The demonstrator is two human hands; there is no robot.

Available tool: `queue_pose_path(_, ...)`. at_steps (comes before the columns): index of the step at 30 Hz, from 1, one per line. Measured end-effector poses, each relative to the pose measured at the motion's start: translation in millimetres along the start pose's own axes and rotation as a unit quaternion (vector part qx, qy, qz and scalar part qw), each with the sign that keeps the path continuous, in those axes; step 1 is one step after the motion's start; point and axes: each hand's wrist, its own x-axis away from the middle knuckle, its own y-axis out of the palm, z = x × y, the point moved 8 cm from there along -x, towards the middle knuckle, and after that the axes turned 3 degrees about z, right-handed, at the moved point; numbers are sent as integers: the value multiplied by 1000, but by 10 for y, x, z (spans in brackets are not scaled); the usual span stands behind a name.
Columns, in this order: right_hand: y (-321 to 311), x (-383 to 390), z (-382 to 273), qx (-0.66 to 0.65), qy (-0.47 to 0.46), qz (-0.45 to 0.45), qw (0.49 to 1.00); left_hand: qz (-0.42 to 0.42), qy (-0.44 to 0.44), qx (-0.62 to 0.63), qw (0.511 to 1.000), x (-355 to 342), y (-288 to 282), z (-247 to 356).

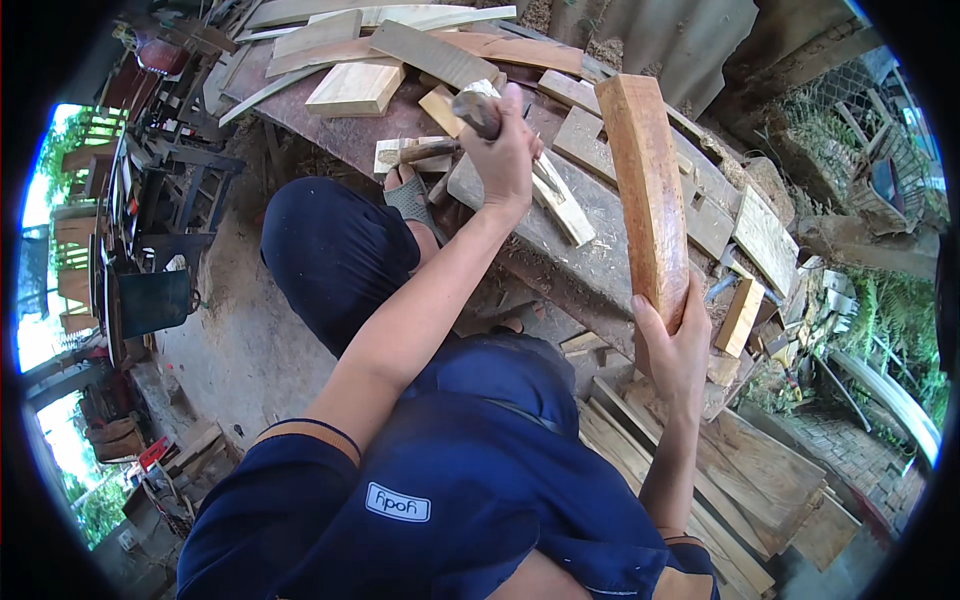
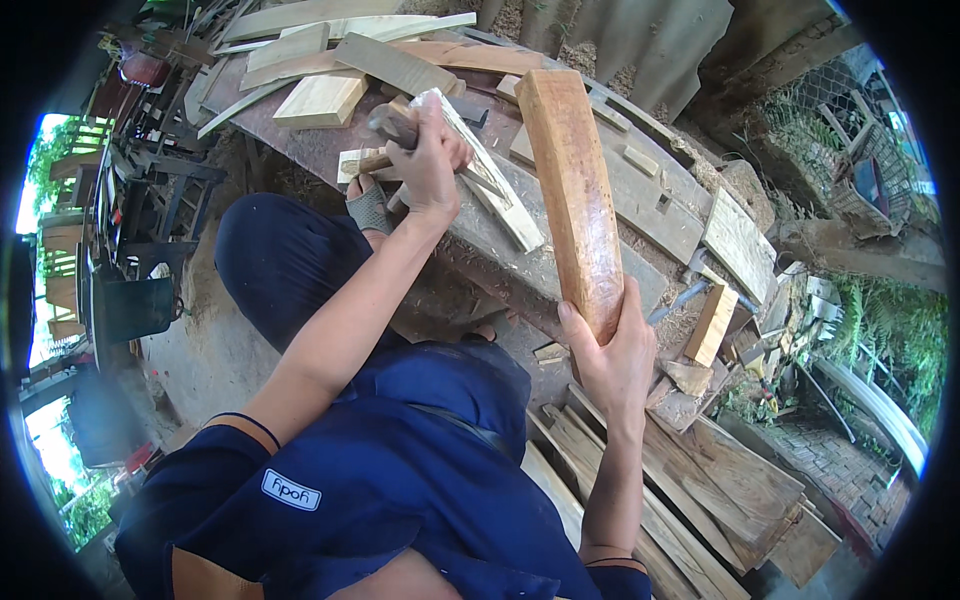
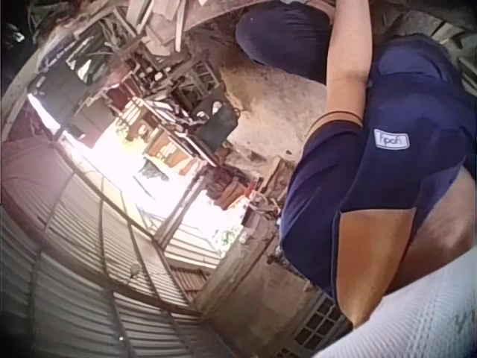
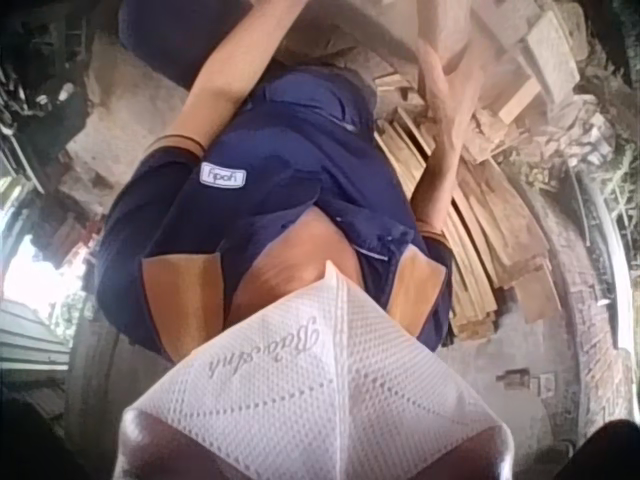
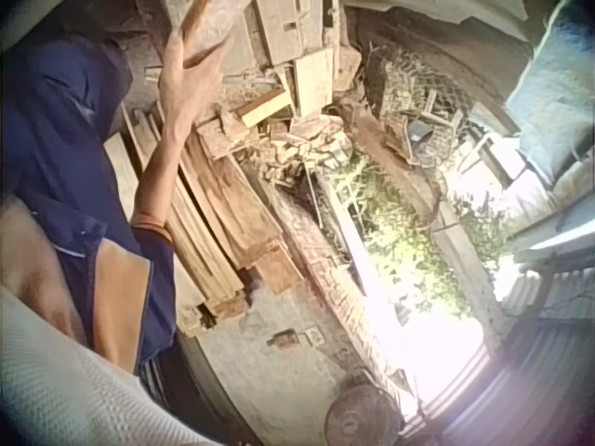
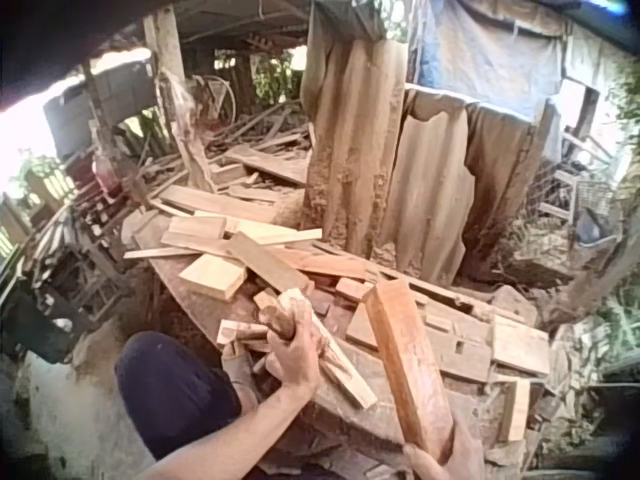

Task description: Use a chisel and a wooden mallet to carve a groove into a piece of wood on a workbench.

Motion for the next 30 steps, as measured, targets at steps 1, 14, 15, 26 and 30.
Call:
queue_pose_path(1,10,-1,1,1,-1,-1,1000,-51,13,-14,999,17,91,16)
queue_pose_path(14,102,-107,-50,-10,6,-33,999,-147,49,-109,982,128,268,-48)
queue_pose_path(15,99,-129,-66,-14,6,-39,999,-158,62,-131,977,140,293,-46)
queue_pose_path(26,-163,-310,-726,34,-102,-69,992,-266,229,-163,922,682,533,-12)
queue_pose_path(30,-169,-271,-533,-9,-10,-126,992,-278,263,-190,904,706,510,56)
